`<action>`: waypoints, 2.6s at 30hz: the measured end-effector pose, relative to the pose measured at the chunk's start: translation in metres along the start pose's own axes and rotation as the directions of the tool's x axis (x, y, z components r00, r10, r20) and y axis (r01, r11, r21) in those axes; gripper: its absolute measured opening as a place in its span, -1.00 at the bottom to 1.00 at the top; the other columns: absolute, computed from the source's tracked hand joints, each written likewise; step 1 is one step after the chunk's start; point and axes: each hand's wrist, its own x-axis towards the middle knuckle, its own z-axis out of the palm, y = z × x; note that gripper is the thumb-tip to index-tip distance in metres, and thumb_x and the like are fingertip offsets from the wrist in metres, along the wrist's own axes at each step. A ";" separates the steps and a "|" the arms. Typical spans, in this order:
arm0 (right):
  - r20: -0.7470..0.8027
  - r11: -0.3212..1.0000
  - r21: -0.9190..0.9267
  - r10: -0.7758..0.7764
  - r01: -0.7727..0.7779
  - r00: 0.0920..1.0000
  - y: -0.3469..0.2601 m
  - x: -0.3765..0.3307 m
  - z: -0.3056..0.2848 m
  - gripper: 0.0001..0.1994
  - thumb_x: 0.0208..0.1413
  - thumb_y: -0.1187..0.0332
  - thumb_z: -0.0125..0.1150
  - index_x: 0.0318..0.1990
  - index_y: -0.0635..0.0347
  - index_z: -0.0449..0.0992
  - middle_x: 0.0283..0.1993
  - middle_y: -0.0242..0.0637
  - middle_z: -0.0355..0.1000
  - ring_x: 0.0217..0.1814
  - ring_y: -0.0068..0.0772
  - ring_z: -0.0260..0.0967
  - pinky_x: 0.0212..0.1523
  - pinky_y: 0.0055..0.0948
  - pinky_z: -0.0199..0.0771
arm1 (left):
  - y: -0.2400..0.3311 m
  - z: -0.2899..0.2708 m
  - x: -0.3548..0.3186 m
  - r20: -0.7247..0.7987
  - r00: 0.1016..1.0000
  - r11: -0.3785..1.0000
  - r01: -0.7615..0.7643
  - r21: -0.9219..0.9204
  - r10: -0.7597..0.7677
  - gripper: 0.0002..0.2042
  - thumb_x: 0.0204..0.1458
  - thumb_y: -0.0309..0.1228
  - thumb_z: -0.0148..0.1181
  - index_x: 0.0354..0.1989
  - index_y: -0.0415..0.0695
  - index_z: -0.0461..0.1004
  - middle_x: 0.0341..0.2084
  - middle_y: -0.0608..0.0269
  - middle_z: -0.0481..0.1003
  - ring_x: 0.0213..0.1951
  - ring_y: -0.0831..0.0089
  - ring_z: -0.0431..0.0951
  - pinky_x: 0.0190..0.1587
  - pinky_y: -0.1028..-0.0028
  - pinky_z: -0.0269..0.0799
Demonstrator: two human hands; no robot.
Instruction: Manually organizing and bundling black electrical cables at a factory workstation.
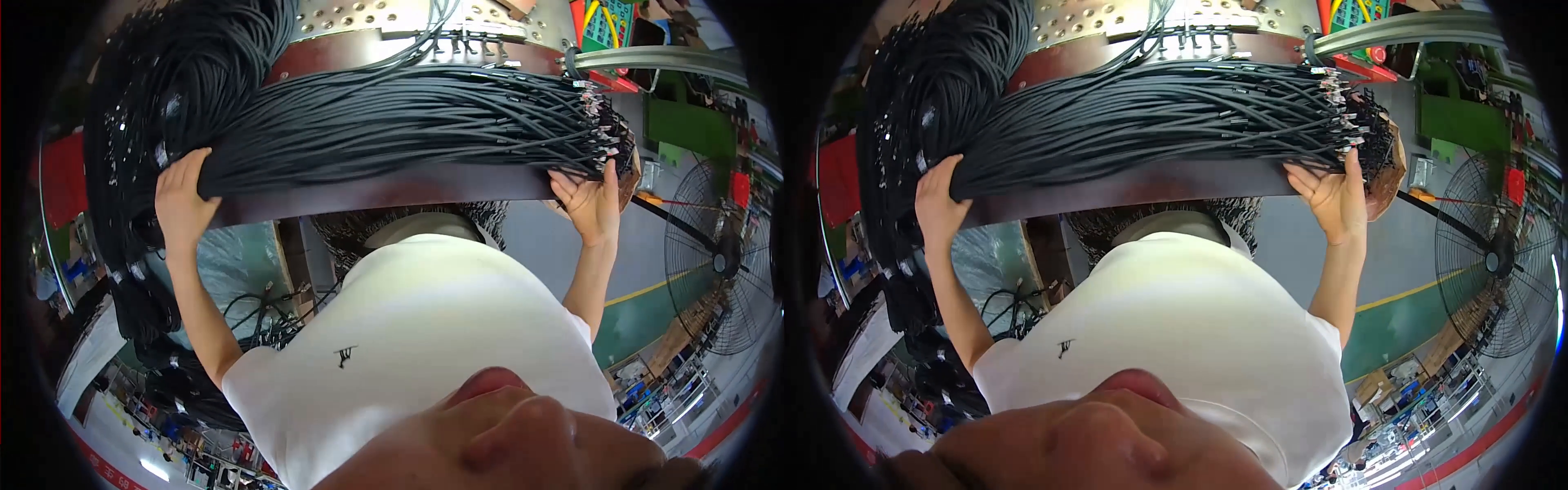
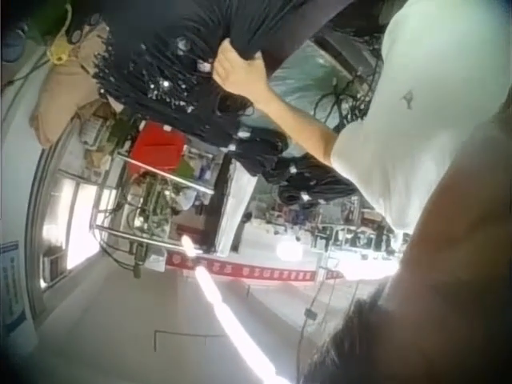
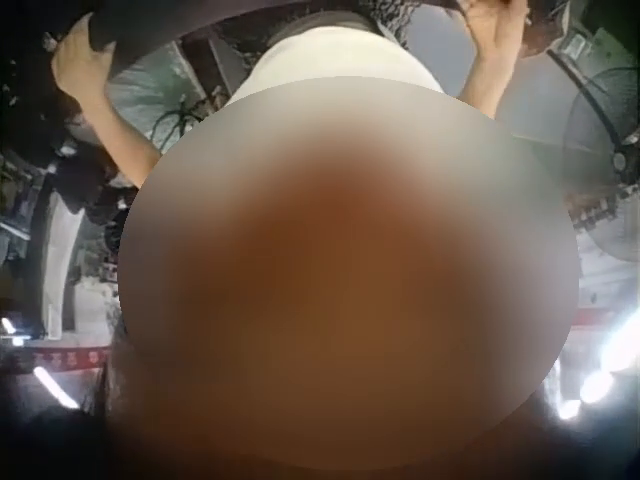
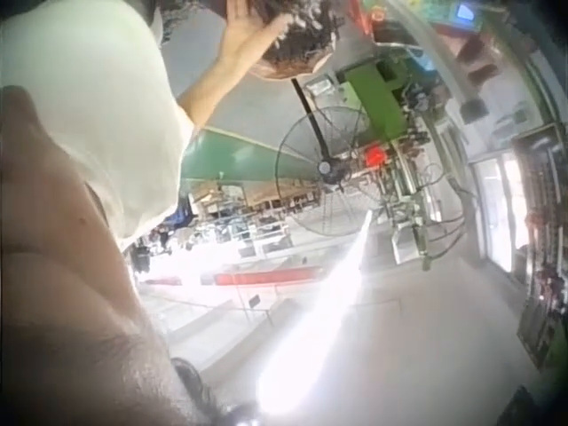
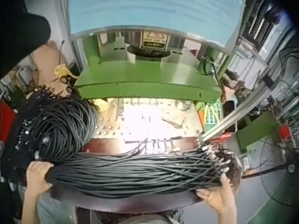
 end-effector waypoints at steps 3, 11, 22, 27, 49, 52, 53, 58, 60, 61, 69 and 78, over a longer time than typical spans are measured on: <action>-0.218 0.934 -0.355 -0.054 -0.027 0.975 -0.008 -0.009 -0.016 -0.35 0.23 -0.17 -0.11 0.12 0.32 0.30 -0.06 0.07 0.48 -0.15 -0.15 0.55 -0.21 -0.36 0.60 | 0.056 -0.026 0.021 0.295 0.949 0.990 0.134 -0.043 -0.115 -0.03 -0.49 -0.31 0.50 0.29 0.03 0.17 0.04 0.01 0.37 0.06 0.11 0.38 0.12 0.21 0.26; 0.071 0.073 -0.976 -0.787 0.206 0.613 -0.062 0.012 0.013 -0.82 0.24 0.38 0.10 -0.17 0.31 0.54 -0.32 -0.36 0.52 -0.34 -0.70 0.37 -0.34 -0.65 0.38 | 0.139 -0.022 0.070 0.255 0.963 0.957 -0.004 -0.292 0.082 0.09 -0.51 -0.01 0.50 0.34 0.02 0.08 0.16 -0.11 0.21 0.24 0.01 0.17 0.23 0.02 0.07; 0.694 -0.505 -0.657 -0.115 0.560 0.711 -0.040 0.122 0.086 -0.85 0.07 0.27 0.19 -0.25 0.08 0.53 -0.28 -0.26 0.46 -0.24 -0.18 0.45 -0.22 -0.30 0.45 | 0.196 0.028 0.097 -0.127 0.988 0.949 -0.119 -0.292 0.085 -0.03 -0.38 0.29 0.24 0.11 -0.30 0.30 -0.04 -0.01 0.34 0.02 0.04 0.31 0.13 0.08 0.19; 0.716 -0.576 -0.596 -0.066 0.559 0.695 -0.041 0.117 0.091 -0.86 0.06 0.26 0.19 -0.33 0.12 0.48 -0.36 -0.27 0.43 -0.25 -0.21 0.42 -0.21 -0.30 0.42 | 0.204 0.027 0.109 -0.092 0.983 0.942 -0.181 -0.284 0.161 -0.05 -0.34 0.29 0.22 0.10 -0.33 0.30 -0.01 -0.03 0.35 0.03 0.07 0.32 0.13 0.15 0.20; 0.929 -0.788 -0.326 -0.165 0.522 0.332 -0.039 0.127 0.119 -0.80 0.06 0.32 0.21 -0.16 0.09 0.51 -0.14 -0.36 0.47 -0.11 -0.32 0.42 -0.12 -0.39 0.44 | 0.186 0.049 0.149 -0.224 0.957 0.887 -0.259 -0.382 0.183 -0.76 0.08 -0.46 0.08 -0.07 -0.12 0.50 -0.25 0.26 0.54 -0.32 0.35 0.56 -0.28 0.42 0.48; 0.906 -0.579 -0.405 -0.149 0.708 0.396 -0.033 0.137 0.157 -0.46 0.00 0.15 0.24 0.11 0.24 0.35 -0.01 0.02 0.38 0.05 0.00 0.31 0.13 -0.15 0.27 | 0.191 0.045 0.161 -0.128 0.959 0.935 -0.275 -0.225 0.251 -0.73 0.05 -0.47 0.07 -0.05 -0.08 0.50 -0.33 0.31 0.51 -0.34 0.41 0.56 -0.33 0.48 0.48; 0.903 -0.571 -0.404 -0.125 0.715 0.411 -0.033 0.150 0.150 -0.52 0.02 0.19 0.22 0.07 0.23 0.38 -0.04 0.01 0.40 0.03 -0.01 0.32 0.10 -0.15 0.29 | 0.197 0.041 0.168 -0.119 0.955 0.947 -0.288 -0.141 0.272 -0.71 0.02 -0.45 0.07 -0.05 -0.05 0.49 -0.41 0.33 0.46 -0.35 0.48 0.55 -0.38 0.53 0.48; 0.779 -0.418 -0.619 -0.227 0.664 0.584 -0.038 0.153 0.168 -0.76 0.10 0.32 0.08 -0.12 0.19 0.53 -0.10 -0.07 0.45 -0.03 -0.05 0.37 0.00 -0.19 0.36 | 0.205 0.049 0.181 -0.147 0.936 0.943 -0.329 -0.045 0.319 -0.86 -0.03 -0.41 0.08 -0.29 -0.09 0.47 -0.47 0.29 0.42 -0.41 0.46 0.54 -0.46 0.49 0.47; 0.968 -0.889 -0.200 -0.113 0.412 0.226 -0.043 0.148 0.119 -0.77 0.02 0.28 0.27 -0.18 0.12 0.49 -0.23 -0.29 0.47 -0.14 -0.26 0.44 -0.12 -0.39 0.45 | 0.209 0.047 0.192 -0.150 0.931 0.943 -0.326 0.072 0.334 -0.93 -0.01 -0.41 0.07 -0.39 -0.10 0.45 -0.46 0.25 0.44 -0.44 0.42 0.53 -0.47 0.49 0.46; 0.963 -0.864 -0.237 -0.148 0.445 0.226 -0.045 0.133 0.115 -0.80 0.01 0.32 0.28 -0.20 0.12 0.49 -0.25 -0.31 0.47 -0.18 -0.28 0.44 -0.16 -0.39 0.45 | 0.203 0.050 0.196 -0.163 0.924 0.937 -0.350 0.012 0.347 -0.91 -0.02 -0.39 0.10 -0.42 -0.12 0.45 -0.49 0.21 0.44 -0.44 0.33 0.53 -0.44 0.44 0.47; 0.592 -0.476 -0.803 -0.704 0.359 0.392 -0.058 0.030 0.047 -0.95 0.07 0.46 0.23 -0.30 0.19 0.54 -0.32 -0.31 0.50 -0.31 -0.24 0.47 -0.25 -0.43 0.46 | 0.196 0.031 0.183 0.007 0.962 0.847 -0.235 -0.477 0.271 -0.76 0.04 -0.26 0.21 -0.16 -0.07 0.49 -0.43 0.15 0.53 -0.40 0.23 0.56 -0.33 0.38 0.46; 0.883 -0.603 -0.467 -0.282 0.647 0.374 -0.059 0.106 0.110 -0.80 0.06 0.32 0.07 -0.22 0.14 0.55 -0.26 -0.18 0.52 -0.22 -0.13 0.46 -0.17 -0.28 0.46 | 0.203 0.030 0.188 -0.265 0.910 0.790 -0.409 -0.456 0.318 -0.81 0.00 -0.33 0.25 -0.30 -0.19 0.53 -0.42 0.14 0.53 -0.34 0.17 0.54 -0.23 0.37 0.46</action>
